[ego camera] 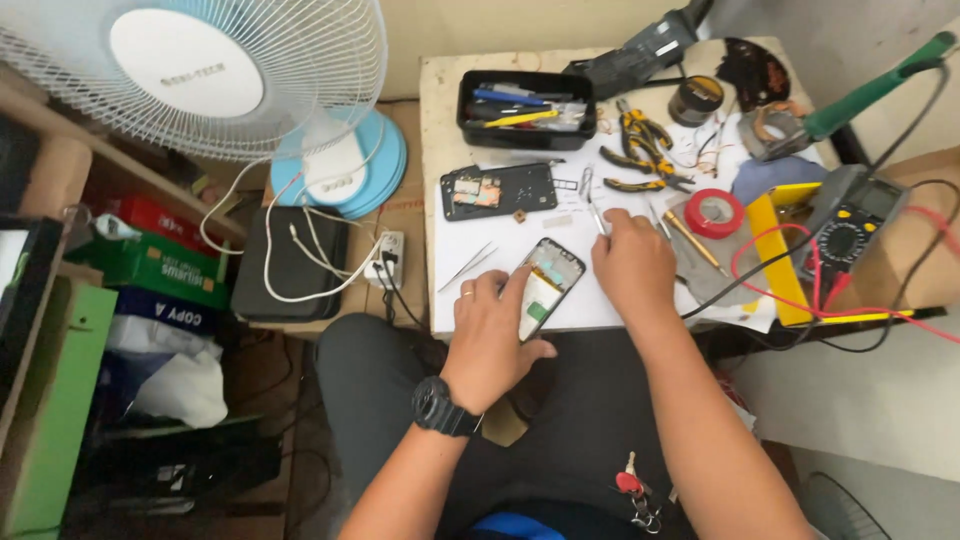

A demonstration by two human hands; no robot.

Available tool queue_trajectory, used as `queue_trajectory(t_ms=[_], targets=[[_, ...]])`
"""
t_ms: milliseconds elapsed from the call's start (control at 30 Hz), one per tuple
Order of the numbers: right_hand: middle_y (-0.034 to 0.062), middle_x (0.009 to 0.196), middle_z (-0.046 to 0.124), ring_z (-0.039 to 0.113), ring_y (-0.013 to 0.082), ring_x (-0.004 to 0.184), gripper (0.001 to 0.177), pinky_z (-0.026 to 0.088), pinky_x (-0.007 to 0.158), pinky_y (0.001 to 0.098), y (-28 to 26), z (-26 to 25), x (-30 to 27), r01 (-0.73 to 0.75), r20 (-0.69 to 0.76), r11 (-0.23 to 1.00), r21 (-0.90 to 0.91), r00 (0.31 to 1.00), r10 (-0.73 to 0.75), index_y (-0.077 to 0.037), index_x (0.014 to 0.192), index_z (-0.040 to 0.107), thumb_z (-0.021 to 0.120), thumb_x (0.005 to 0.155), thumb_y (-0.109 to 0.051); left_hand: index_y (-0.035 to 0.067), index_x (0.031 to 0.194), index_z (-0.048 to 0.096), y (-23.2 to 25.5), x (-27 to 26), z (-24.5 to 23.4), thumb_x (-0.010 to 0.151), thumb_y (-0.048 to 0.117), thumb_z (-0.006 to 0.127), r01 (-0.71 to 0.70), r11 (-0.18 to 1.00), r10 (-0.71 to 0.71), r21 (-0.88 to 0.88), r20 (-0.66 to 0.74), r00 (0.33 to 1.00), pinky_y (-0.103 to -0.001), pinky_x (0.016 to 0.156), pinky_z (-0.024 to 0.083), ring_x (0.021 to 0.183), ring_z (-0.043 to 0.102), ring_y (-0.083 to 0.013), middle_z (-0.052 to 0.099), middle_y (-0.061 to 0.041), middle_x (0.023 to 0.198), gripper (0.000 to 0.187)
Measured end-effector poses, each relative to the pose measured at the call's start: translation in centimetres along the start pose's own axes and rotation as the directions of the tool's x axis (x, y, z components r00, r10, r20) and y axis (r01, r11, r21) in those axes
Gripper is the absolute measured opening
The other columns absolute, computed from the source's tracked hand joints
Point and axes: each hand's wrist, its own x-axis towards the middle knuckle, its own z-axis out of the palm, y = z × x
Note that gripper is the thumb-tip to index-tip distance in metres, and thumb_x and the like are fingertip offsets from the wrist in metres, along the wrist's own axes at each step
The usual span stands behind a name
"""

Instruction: The person uses a soldering iron to work on the battery connector of a disassembled smartphone. They then use a metal spudger to pry and adjust the battery within the phone's chassis.

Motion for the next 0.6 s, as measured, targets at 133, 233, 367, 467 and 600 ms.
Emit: queue_trajectory(t_ms=[133,233,367,467,600], targets=[[0.0153,0.100,0.079,0.083,0.0441,0.102,0.043,0.065,0.092,0.0593,-1.0,-3.5,-1.0,-0.055,0.051,0.992,0.110,0.997,0.050,-0.010,0.144,0.077,0.075,0.102,-0.018,-0.001,0.167,0.056,0.3,0.5,-0.1,0.093,0.041,0.097,0.031,1.000,-0.031,-0.006,-0.006,1.000,-0.053,0.113,0.049,0.140,0.060,-0.0486,0.063,-0.035,0.148,0.095],[0.0113,0.098,0.078,0.081,0.0438,0.104,0.045,0.061,0.096,0.0608,-1.0,-5.3,-2.8,-0.139,0.131,0.947,0.289,0.986,0.105,-0.023,0.146,0.075,0.074,0.102,-0.020,-0.006,0.164,0.058,0.4,0.8,0.7,0.098,0.033,0.092,0.038,0.997,-0.034,0.074,-0.046,0.998,-0.052,0.110,0.053,0.136,0.064,-0.0483,0.067,-0.037,0.144,0.083],[0.0077,0.090,0.073,0.075,0.0206,0.078,0.029,0.061,0.072,0.0389,0.2,-4.4,-4.6,-0.252,0.241,0.649,0.718,0.964,0.109,-0.019,0.124,0.085,0.063,0.106,-0.011,-0.005,0.161,0.062,0.9,1.3,0.6,0.093,0.027,0.095,0.007,0.991,0.001,0.136,-0.060,0.998,-0.051,0.103,0.056,0.128,0.068,-0.0467,0.070,-0.036,0.137,0.082],[0.0134,0.094,0.069,0.074,0.0191,0.080,0.029,0.066,0.070,0.0370,0.9,-2.7,-4.7,-0.254,0.240,0.327,0.910,0.967,0.083,-0.003,0.123,0.081,0.057,0.108,-0.002,-0.003,0.161,0.063,0.8,2.0,0.4,0.089,0.026,0.096,0.000,0.991,0.007,0.136,-0.047,0.999,-0.049,0.098,0.059,0.122,0.071,-0.0455,0.072,-0.036,0.133,0.084],[0.0139,0.105,0.065,0.072,0.0213,0.098,0.039,0.070,0.087,0.0412,1.4,-2.2,-4.9,-0.102,0.109,0.118,0.988,0.992,-0.059,0.008,0.140,0.070,0.073,0.102,0.010,-0.001,0.160,0.065,0.5,2.6,-0.4,0.083,0.025,0.098,0.007,0.995,-0.007,0.096,-0.002,1.000,-0.048,0.093,0.064,0.116,0.074,-0.0436,0.074,-0.035,0.130,0.088]])
